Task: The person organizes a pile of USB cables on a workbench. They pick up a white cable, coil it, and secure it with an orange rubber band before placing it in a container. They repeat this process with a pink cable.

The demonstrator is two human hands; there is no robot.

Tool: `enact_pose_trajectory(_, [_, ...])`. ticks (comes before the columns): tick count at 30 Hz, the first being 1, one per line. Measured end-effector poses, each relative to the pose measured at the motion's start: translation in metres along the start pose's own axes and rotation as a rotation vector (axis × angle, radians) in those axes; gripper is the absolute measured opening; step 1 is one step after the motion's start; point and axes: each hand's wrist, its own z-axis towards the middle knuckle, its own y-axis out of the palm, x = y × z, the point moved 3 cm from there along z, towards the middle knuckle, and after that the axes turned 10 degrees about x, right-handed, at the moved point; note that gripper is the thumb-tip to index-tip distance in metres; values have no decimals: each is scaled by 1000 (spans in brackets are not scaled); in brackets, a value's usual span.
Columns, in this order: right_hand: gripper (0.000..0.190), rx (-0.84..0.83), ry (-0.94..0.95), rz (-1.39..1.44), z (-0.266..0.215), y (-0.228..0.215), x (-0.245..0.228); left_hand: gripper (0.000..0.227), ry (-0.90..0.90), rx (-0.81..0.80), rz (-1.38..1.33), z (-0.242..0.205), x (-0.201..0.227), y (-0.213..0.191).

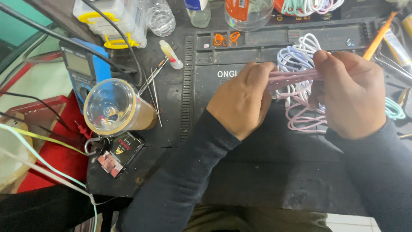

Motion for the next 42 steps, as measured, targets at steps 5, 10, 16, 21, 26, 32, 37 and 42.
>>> enact_pose_trajectory(5, [46,-15,-17,-117,-1,-2,-5,38,14,21,-5,-4,7,8])
enact_pose_trajectory(10, [39,21,66,134,4,0,4,41,74,34,24,-6,8,12])
enact_pose_trajectory(16, [45,73,-197,7,9,-6,10,38,27,11,-36,-3,16,9])
enact_pose_trajectory(21, [42,9,-402,-286,6,-8,5,33,-150,-85,-181,2,15,-3])
enact_pose_trajectory(26, [36,3,-567,-368,-3,-1,22,52,-37,-176,-208,8,22,-21])
enact_pose_trajectory(32, [42,-66,-796,-376,-4,1,23,32,19,-303,-151,2,10,-2])
enact_pose_trajectory(37, [51,-166,-854,-424,-2,-2,20,28,3,-423,-199,-6,6,13])
enact_pose_trajectory(42, [48,-195,-815,-447,-10,1,2,34,-62,-477,-284,-6,13,11])
